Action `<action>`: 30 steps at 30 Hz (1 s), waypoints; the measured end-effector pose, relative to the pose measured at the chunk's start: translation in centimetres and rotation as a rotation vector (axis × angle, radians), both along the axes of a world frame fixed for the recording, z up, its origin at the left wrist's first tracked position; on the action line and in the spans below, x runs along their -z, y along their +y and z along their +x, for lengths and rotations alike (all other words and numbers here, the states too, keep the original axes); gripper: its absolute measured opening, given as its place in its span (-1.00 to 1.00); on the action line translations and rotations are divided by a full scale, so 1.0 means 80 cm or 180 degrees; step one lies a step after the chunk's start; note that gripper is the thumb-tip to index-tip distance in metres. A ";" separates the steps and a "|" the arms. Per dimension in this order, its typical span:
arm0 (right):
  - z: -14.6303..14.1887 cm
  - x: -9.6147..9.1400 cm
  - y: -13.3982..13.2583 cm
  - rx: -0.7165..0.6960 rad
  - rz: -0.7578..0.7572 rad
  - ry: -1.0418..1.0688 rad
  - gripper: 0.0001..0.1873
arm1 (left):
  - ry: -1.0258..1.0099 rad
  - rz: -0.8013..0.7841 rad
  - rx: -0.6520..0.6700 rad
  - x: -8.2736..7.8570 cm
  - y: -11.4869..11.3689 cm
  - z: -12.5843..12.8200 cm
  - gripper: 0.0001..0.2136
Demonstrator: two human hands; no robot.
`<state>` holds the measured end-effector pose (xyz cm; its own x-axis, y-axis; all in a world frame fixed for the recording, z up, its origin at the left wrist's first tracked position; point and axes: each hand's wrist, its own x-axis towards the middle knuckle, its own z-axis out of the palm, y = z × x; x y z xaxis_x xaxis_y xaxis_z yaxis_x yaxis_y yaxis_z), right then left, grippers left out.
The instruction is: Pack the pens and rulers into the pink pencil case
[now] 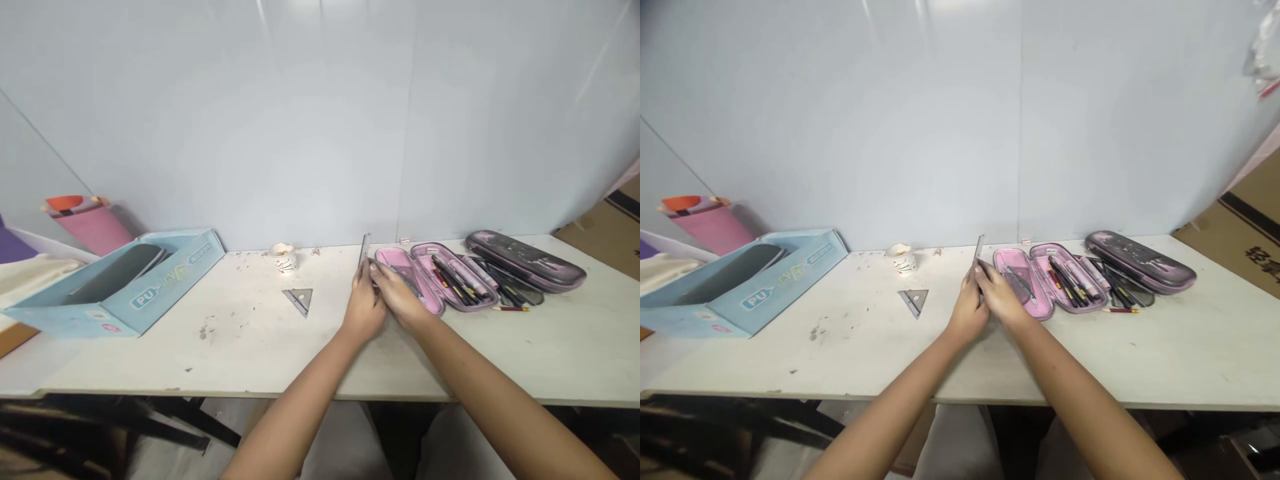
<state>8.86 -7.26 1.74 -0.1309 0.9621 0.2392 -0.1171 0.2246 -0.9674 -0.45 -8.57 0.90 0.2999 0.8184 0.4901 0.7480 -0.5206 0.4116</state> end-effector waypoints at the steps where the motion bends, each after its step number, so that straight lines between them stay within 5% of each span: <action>1: 0.010 -0.002 -0.002 0.0097 0.0087 -0.0093 -0.47 | 0.0060 0.0056 0.0106 -0.005 -0.003 0.010 -0.43; 5: 0.059 0.001 -0.007 0.0643 0.0180 -0.0528 -0.42 | 0.0464 0.0183 0.0559 -0.015 -0.009 0.058 -0.43; 10: 0.115 0.025 0.001 0.1050 0.0115 -0.1129 -0.39 | 0.0874 0.0007 0.0647 0.001 -0.010 0.105 -0.38; 20: 0.131 0.034 0.003 0.1216 0.0210 -0.2600 -0.40 | 0.1084 -0.0548 0.0423 0.013 -0.004 0.113 -0.40; 25: 0.133 0.043 -0.004 0.1157 0.0507 -0.2640 -0.41 | 0.0438 -0.0221 0.0367 -0.006 0.003 0.065 -0.57; 30: 0.135 0.049 -0.006 0.1344 0.0636 -0.2741 -0.44 | 0.0706 -0.0456 -0.0228 -0.021 0.009 -0.071 -0.71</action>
<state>19.64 -7.74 -2.18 0.0088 0.9221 0.3868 0.7389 0.2547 -0.6238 -6.12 -7.84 2.61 0.3259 0.8977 0.2967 0.8610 -0.4114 0.2991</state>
